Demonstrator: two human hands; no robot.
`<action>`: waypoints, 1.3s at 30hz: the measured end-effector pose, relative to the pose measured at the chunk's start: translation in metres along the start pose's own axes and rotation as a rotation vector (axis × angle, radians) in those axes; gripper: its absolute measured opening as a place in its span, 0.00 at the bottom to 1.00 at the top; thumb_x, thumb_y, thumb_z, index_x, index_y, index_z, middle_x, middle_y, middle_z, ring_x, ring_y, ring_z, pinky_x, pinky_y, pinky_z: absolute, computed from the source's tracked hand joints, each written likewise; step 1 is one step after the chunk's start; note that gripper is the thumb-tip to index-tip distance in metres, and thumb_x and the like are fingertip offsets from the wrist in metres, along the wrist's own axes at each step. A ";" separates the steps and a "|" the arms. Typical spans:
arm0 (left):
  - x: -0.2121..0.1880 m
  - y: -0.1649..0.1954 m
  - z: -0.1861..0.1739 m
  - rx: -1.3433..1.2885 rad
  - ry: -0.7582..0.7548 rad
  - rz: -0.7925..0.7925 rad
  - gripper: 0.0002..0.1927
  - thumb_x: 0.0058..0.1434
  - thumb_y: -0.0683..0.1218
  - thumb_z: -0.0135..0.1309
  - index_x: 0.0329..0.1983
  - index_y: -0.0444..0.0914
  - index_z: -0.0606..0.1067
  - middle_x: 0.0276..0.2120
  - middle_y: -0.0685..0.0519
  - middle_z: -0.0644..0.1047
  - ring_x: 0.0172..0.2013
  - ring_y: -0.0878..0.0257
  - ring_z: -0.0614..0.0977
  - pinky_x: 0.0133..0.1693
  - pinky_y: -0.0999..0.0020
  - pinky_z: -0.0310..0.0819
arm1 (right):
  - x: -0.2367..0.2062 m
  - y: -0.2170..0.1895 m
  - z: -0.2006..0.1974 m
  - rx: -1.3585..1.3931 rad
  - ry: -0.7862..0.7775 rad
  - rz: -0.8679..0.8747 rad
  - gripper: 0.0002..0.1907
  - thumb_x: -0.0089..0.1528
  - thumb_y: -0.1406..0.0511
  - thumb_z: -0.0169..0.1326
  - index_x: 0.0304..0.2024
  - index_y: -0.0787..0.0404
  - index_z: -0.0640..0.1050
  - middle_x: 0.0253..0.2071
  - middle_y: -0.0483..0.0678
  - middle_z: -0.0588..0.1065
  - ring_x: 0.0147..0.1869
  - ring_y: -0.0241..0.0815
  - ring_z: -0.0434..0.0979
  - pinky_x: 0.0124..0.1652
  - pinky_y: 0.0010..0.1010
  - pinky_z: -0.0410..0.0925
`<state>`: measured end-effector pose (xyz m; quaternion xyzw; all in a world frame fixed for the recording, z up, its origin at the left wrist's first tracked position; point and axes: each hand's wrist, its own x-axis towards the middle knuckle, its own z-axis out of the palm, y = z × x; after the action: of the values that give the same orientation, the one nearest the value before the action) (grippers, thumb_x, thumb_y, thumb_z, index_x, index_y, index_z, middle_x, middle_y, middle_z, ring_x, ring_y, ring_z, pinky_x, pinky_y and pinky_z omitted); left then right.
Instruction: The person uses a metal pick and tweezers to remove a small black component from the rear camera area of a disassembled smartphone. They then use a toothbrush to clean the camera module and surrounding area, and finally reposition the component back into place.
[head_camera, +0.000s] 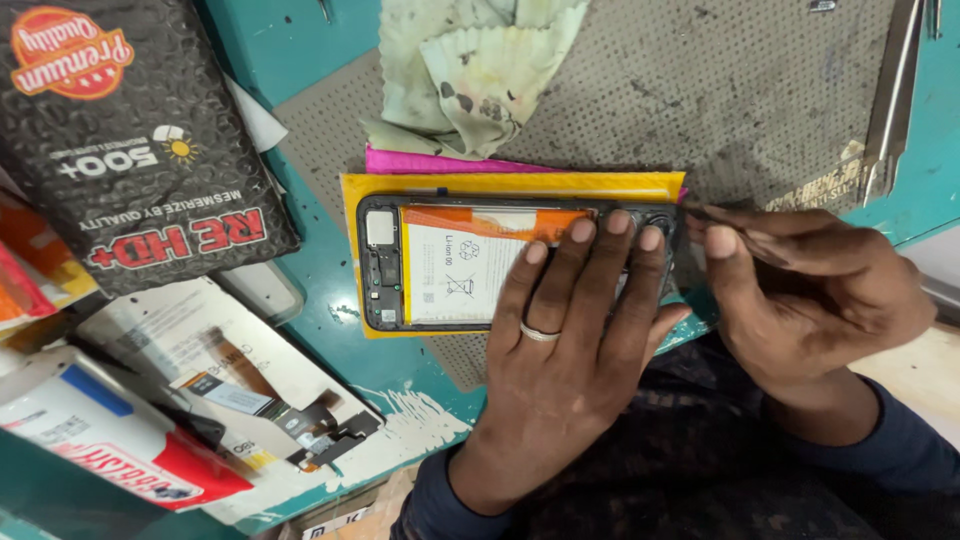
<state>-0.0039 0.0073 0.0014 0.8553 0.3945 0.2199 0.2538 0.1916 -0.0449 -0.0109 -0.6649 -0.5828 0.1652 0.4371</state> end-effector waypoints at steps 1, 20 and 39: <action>0.000 0.000 0.000 -0.008 0.004 0.000 0.26 0.79 0.56 0.58 0.71 0.37 0.72 0.69 0.46 0.70 0.72 0.52 0.69 0.74 0.53 0.59 | 0.001 0.000 -0.002 0.001 -0.010 -0.014 0.14 0.70 0.79 0.60 0.41 0.70 0.66 0.40 0.69 0.79 0.45 0.50 0.86 0.42 0.31 0.81; -0.002 0.003 0.000 0.030 0.019 0.030 0.23 0.81 0.52 0.52 0.72 0.36 0.74 0.70 0.48 0.68 0.72 0.54 0.68 0.76 0.54 0.58 | 0.016 0.017 -0.012 -0.084 -0.155 -0.299 0.13 0.59 0.81 0.59 0.30 0.73 0.66 0.34 0.69 0.76 0.45 0.63 0.83 0.46 0.49 0.81; -0.004 0.003 0.000 0.036 0.014 0.028 0.22 0.82 0.53 0.51 0.70 0.35 0.73 0.71 0.48 0.68 0.73 0.54 0.67 0.76 0.55 0.55 | 0.018 0.014 -0.020 -0.099 -0.208 -0.285 0.12 0.60 0.82 0.58 0.29 0.72 0.68 0.37 0.68 0.76 0.47 0.62 0.84 0.47 0.47 0.81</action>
<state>-0.0045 0.0030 0.0025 0.8637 0.3879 0.2223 0.2327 0.2195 -0.0351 -0.0053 -0.5757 -0.7206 0.1405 0.3600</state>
